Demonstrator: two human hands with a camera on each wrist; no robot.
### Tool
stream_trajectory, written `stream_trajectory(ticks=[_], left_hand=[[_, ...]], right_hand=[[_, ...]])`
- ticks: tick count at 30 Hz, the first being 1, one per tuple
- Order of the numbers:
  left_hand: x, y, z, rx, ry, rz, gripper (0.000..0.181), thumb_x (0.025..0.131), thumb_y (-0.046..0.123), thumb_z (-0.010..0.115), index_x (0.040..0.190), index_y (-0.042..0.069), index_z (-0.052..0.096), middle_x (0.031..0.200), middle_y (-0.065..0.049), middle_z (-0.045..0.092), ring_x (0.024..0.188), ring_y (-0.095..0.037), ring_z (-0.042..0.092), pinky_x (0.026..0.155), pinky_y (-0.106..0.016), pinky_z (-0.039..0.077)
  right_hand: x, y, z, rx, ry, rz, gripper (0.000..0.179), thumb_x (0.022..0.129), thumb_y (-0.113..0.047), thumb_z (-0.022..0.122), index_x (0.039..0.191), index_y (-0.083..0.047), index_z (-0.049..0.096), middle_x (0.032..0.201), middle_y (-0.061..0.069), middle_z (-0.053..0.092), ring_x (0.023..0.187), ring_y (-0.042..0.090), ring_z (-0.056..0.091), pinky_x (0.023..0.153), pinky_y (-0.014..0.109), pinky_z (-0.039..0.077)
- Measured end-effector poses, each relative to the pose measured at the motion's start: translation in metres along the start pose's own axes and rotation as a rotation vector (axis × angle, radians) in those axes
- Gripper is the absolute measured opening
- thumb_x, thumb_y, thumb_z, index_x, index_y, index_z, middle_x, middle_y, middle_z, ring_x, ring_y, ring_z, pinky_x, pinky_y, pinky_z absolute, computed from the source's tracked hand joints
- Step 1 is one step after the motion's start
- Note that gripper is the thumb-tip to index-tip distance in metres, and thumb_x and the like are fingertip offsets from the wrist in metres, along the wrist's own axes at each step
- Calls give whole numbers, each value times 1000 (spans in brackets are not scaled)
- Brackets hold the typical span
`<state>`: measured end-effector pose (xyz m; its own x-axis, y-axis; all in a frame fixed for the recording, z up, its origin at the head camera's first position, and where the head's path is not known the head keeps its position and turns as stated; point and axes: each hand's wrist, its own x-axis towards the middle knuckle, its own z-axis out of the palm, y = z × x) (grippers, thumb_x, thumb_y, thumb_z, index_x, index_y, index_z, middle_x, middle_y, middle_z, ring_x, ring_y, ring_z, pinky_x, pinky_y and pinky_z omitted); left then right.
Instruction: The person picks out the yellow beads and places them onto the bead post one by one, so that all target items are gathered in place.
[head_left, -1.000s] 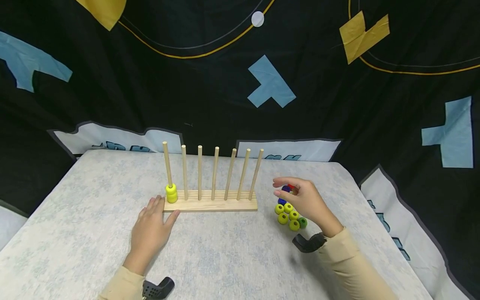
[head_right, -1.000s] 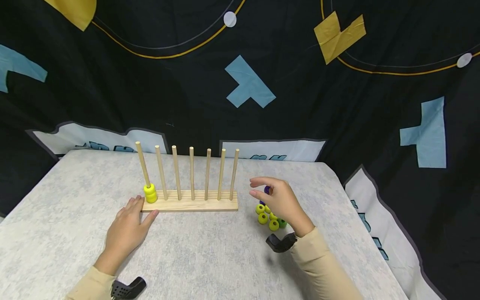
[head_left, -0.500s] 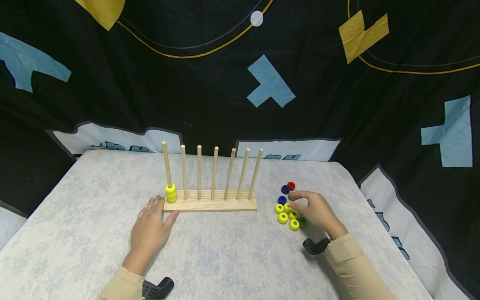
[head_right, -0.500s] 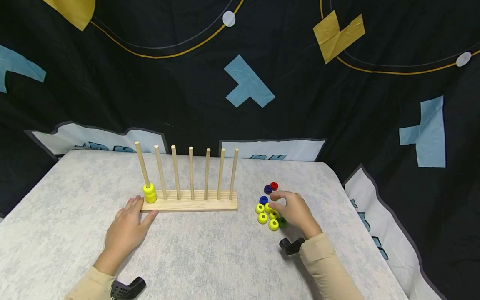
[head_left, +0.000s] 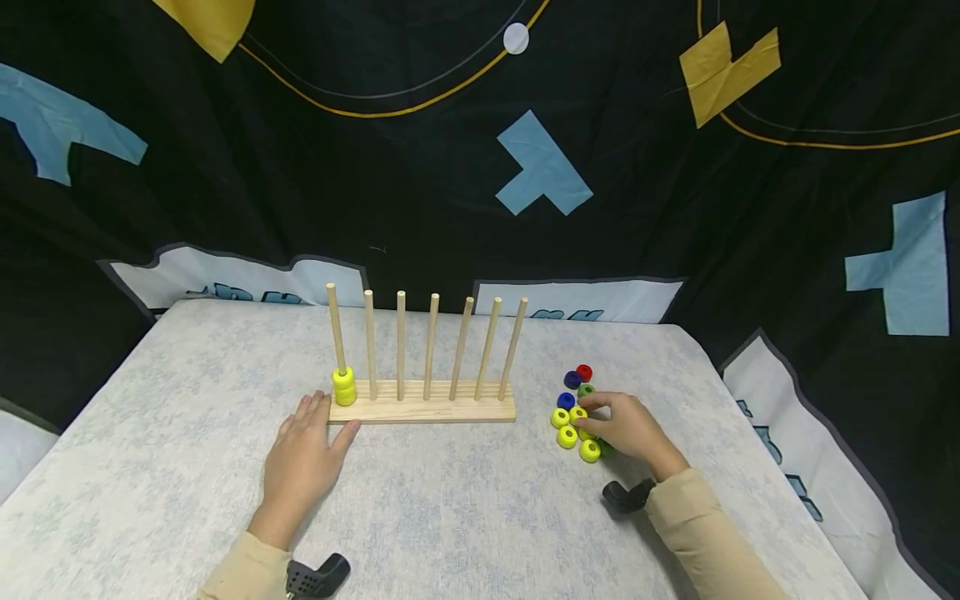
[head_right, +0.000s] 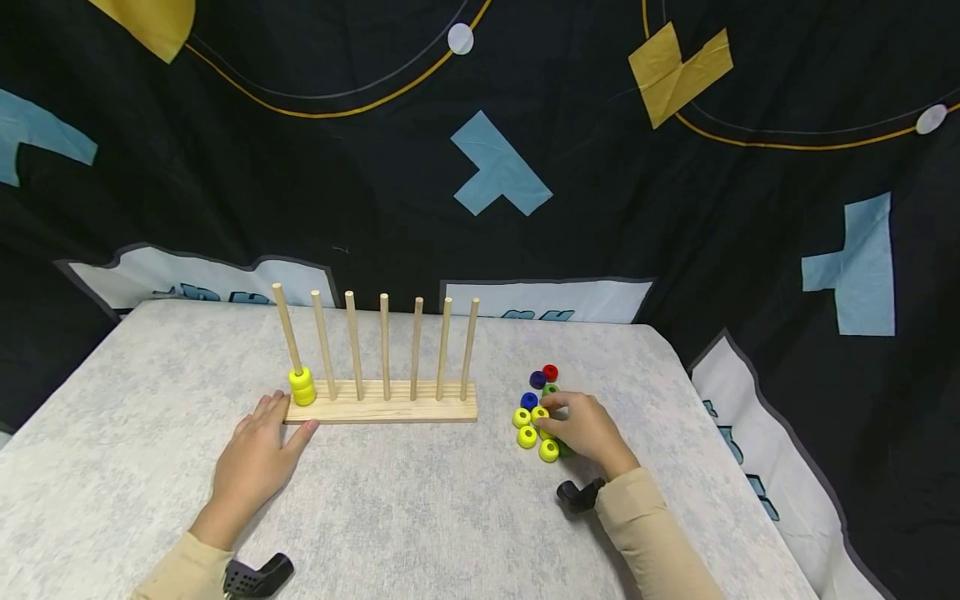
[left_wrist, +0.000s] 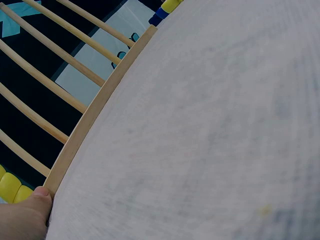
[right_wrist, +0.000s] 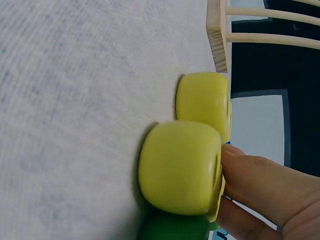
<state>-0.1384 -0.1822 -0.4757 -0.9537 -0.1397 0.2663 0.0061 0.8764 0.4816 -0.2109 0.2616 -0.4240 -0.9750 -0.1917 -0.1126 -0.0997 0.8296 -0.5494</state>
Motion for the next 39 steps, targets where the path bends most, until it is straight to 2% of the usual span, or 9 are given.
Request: stream_trajectory(ticks=[12, 19, 26, 34, 35, 37, 39], left_hand=[[1, 0, 0, -3, 13, 3, 70, 97, 35, 63, 142, -14, 41, 148, -35, 40, 141, -51, 34, 117, -63, 25], [0, -1, 1, -8, 9, 2, 70, 98, 37, 61, 143, -13, 41, 148, -36, 39, 141, -52, 34, 116, -64, 25], [-1, -1, 0, -7, 4, 1, 71, 99, 39, 59, 143, -13, 40, 149, -36, 38, 141, -52, 33, 116, -64, 25], [-1, 0, -1, -5, 9, -2, 70, 97, 36, 62, 143, -13, 41, 149, -35, 39, 142, -51, 34, 117, -63, 25], [-1, 0, -1, -6, 9, -2, 70, 97, 36, 62, 143, -13, 41, 149, -35, 39, 142, -51, 34, 117, -63, 25], [-1, 0, -1, -6, 8, -2, 70, 97, 36, 62, 143, -13, 41, 149, -35, 39, 142, -51, 33, 117, -63, 25], [-1, 0, -1, -6, 7, -2, 71, 97, 36, 62, 143, -13, 40, 149, -35, 38, 142, -51, 33, 118, -63, 24]], right_hand=[[2, -2, 3, -11, 8, 24, 38, 93, -28, 70, 126, -10, 68, 126, 12, 68, 131, 38, 53, 109, 64, 39], [1, -1, 1, -21, 62, 7, 36, 96, -29, 66, 127, -12, 67, 130, 11, 67, 129, 35, 55, 107, 60, 43], [-3, -11, 0, -9, 117, -60, 40, 97, -37, 64, 128, -12, 66, 130, 8, 67, 126, 33, 58, 104, 57, 47], [-9, -43, 1, 0, 156, -182, 41, 94, -40, 68, 125, -14, 68, 130, 6, 66, 120, 28, 62, 97, 50, 55], [-10, -48, 1, 0, 161, -196, 41, 93, -40, 69, 125, -14, 69, 129, 5, 67, 118, 27, 63, 95, 49, 56], [-11, -57, 2, 2, 165, -221, 40, 92, -41, 70, 123, -16, 70, 122, 1, 70, 99, 25, 64, 82, 43, 57], [-12, -66, 4, -2, 173, -253, 39, 92, -42, 70, 122, -17, 70, 119, -3, 71, 92, 20, 63, 78, 40, 55]])
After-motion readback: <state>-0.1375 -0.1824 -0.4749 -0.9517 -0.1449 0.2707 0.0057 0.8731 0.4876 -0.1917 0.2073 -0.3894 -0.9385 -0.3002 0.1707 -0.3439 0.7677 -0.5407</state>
